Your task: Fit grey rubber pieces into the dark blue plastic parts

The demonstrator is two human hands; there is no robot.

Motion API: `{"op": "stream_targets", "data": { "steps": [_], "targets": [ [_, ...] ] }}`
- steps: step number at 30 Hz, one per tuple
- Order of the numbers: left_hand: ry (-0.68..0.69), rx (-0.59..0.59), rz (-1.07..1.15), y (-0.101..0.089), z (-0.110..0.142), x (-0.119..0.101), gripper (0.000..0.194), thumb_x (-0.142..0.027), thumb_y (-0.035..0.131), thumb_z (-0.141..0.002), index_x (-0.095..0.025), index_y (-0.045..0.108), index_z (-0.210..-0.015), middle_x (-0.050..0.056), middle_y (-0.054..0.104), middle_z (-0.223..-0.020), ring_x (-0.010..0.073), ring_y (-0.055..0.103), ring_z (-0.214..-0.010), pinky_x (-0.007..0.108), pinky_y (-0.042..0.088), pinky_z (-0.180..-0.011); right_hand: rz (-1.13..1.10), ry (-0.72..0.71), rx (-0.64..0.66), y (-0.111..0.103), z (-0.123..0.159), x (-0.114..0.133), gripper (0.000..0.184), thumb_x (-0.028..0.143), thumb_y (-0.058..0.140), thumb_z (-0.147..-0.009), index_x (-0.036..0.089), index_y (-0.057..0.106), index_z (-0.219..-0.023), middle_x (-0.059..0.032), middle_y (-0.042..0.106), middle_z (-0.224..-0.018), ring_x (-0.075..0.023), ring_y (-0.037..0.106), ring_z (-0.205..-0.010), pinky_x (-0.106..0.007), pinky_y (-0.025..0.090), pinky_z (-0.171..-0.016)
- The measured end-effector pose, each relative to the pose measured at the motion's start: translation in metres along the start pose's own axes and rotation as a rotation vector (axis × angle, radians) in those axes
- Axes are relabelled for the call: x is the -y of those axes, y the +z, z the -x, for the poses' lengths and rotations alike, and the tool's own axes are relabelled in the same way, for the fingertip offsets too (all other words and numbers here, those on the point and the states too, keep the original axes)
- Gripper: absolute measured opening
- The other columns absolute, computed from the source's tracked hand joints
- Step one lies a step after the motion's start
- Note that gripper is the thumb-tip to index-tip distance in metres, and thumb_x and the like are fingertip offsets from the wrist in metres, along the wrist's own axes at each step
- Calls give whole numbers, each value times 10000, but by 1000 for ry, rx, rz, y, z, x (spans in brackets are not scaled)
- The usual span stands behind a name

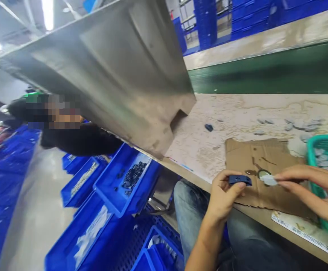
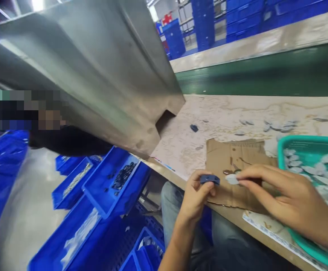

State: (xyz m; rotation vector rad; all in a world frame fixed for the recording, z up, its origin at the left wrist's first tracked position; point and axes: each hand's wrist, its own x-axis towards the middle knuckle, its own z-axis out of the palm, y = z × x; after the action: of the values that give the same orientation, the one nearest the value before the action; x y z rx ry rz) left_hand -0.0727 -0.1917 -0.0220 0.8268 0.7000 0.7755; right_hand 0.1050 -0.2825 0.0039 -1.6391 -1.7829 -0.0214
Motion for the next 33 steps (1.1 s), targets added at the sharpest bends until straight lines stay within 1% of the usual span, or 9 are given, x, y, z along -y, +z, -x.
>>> {"op": "stream_targets", "data": {
  "steps": [2,4,8,14,17,20,26,30,33],
  "targets": [
    [15,12,-46,1,4,2,564,-543,883,-470,-151,622,-781,-27,592,-637,39,458,-476,167,428,-470,-60,-73,-23,-5,-6,7,213,395,408,-1000,325,601,-940,30,686,-774,-107,638,-638,-213,508,-554],
    [23,19,-67,2,6,2,558,-544,883,-482,-149,625,-781,-27,594,-641,40,468,-477,170,439,-478,-115,-135,-11,-8,-12,13,155,310,420,-999,319,570,-963,51,686,-783,-88,639,-627,-198,487,-530],
    [28,26,-77,2,8,2,544,-529,892,-491,-147,640,-786,-23,613,-652,44,492,-493,168,456,-494,-144,-159,52,-9,-14,17,136,222,425,-992,309,523,-1026,59,673,-843,-55,645,-705,-145,487,-595],
    [63,84,-76,1,6,2,459,-471,889,-547,-155,664,-795,-22,625,-662,47,512,-532,165,461,-548,-127,-184,58,-8,-13,14,144,207,417,-993,305,516,-1027,52,659,-825,-52,629,-667,-139,476,-572],
    [75,103,-75,1,5,2,418,-445,881,-578,-162,675,-806,-34,607,-632,47,509,-535,176,470,-595,-129,-191,72,-8,-14,13,143,209,415,-995,305,513,-1037,51,663,-836,-53,637,-683,-140,479,-575],
    [75,114,-70,1,5,3,389,-428,875,-594,-170,681,-812,-30,624,-657,48,524,-551,182,479,-621,-133,-198,99,-8,-15,11,159,202,407,-997,309,513,-1049,51,669,-854,-50,645,-710,-132,482,-579],
    [81,128,-122,-2,4,2,374,-408,860,-617,-172,682,-845,18,681,-786,114,629,-703,230,519,-686,-183,-216,153,-10,-16,7,197,164,417,-980,317,511,-1061,35,678,-881,-73,661,-733,-155,504,-593],
    [109,144,-161,-3,4,2,373,-432,843,-636,-172,679,-847,28,690,-811,140,658,-768,251,537,-735,-192,-252,171,-10,-18,7,225,143,416,-969,321,508,-1072,40,681,-872,-72,658,-712,-158,507,-590],
    [122,159,-179,-5,3,3,379,-457,835,-641,-171,676,-833,27,688,-800,142,658,-761,254,540,-730,-184,-311,161,-10,-18,9,222,148,382,-979,313,507,-1059,38,682,-843,-75,655,-711,-168,505,-593]
  ]
}}
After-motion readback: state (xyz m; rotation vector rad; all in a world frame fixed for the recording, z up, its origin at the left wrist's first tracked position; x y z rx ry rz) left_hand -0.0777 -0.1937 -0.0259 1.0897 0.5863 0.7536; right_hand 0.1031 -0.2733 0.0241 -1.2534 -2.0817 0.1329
